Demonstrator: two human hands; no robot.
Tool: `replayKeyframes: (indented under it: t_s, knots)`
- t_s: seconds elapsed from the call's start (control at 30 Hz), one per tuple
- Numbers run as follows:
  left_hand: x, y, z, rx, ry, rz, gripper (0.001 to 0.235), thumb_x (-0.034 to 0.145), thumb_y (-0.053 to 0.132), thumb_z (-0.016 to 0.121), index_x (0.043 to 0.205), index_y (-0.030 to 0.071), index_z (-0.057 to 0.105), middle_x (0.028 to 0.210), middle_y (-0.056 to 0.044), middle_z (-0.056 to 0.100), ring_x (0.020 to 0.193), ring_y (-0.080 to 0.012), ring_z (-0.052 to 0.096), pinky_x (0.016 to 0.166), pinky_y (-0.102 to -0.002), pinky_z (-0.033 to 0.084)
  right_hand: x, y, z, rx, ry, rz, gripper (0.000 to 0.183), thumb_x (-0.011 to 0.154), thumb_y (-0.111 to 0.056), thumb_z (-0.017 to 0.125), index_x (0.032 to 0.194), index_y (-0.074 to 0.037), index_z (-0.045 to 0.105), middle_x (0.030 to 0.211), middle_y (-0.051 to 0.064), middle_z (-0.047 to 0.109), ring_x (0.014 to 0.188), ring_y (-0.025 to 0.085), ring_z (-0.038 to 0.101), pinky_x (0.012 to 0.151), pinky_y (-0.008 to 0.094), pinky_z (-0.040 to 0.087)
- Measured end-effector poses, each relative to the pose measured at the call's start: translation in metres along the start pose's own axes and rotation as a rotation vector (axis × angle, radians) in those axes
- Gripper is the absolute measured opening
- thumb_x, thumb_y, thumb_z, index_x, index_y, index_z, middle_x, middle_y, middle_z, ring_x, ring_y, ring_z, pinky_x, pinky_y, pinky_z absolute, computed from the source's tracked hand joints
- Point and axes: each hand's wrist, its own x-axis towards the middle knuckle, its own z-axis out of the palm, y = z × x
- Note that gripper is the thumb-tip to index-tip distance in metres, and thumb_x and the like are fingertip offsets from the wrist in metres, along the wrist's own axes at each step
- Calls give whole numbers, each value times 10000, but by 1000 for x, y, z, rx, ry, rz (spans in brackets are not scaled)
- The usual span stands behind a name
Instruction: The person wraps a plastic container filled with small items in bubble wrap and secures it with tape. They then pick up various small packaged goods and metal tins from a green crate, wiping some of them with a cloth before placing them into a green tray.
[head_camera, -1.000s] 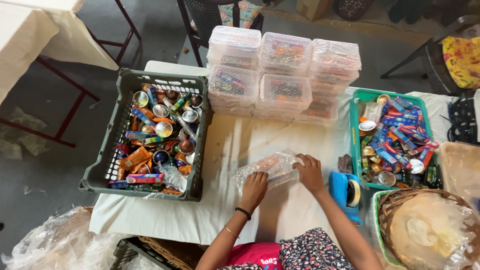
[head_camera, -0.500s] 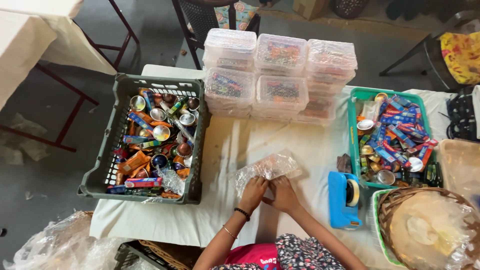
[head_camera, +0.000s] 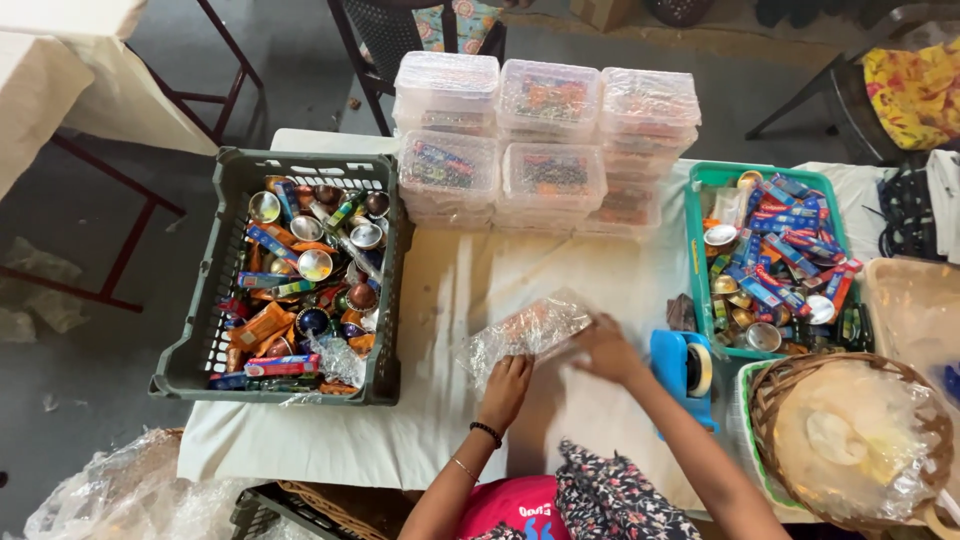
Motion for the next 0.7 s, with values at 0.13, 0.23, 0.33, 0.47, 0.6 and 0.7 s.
replayKeyframes:
  t_s: [0.13,0.23,0.33,0.47,0.6,0.7]
  knots:
    - [0,0,-1,-15,-8,4,503,855,51,593,1354,-13,599,1228,-111,595,1120,-277,564,980,-384,485,-48,22,-13,-209,87,355,458,781,-336,702,1200,-151,697,1500,63,517,1481,284,365,1150,516,270]
    - [3,2,-7,-36,-45,-11,471,864,53,597,1332,-7,607,1229,-117,589,1110,-282,562,970,-382,485,-108,6,-29,-22,481,485,365,895,-188,663,1241,-77,699,1358,96,640,1395,314,502,1134,506,384]
    - [5,2,-8,10,0,-8,450,860,62,602,1305,-4,617,1221,-117,583,1127,-288,558,974,-391,478,-155,-36,-51,11,745,691,279,982,-92,628,1252,-47,686,1338,142,665,1326,351,562,1128,466,453]
    - [7,-13,0,9,15,8,414,853,48,603,1265,25,642,1193,-99,608,1161,-278,571,1024,-396,467,-207,-47,-25,-75,834,897,348,964,-143,657,1291,-28,677,1339,175,652,1293,368,567,1108,467,446]
    - [11,-29,5,89,30,28,444,821,46,599,1261,17,650,1219,-107,645,1151,-270,586,1021,-397,464,-254,-4,36,304,657,1186,280,1039,-297,670,1156,-57,754,1120,152,728,996,307,699,893,403,544]
    - [9,-27,5,-43,-28,-86,356,947,94,594,1292,30,648,1203,-110,647,1135,-270,581,1023,-413,448,-258,-2,30,551,659,1173,356,1003,-352,682,1176,-48,747,937,165,732,822,304,703,780,399,541]
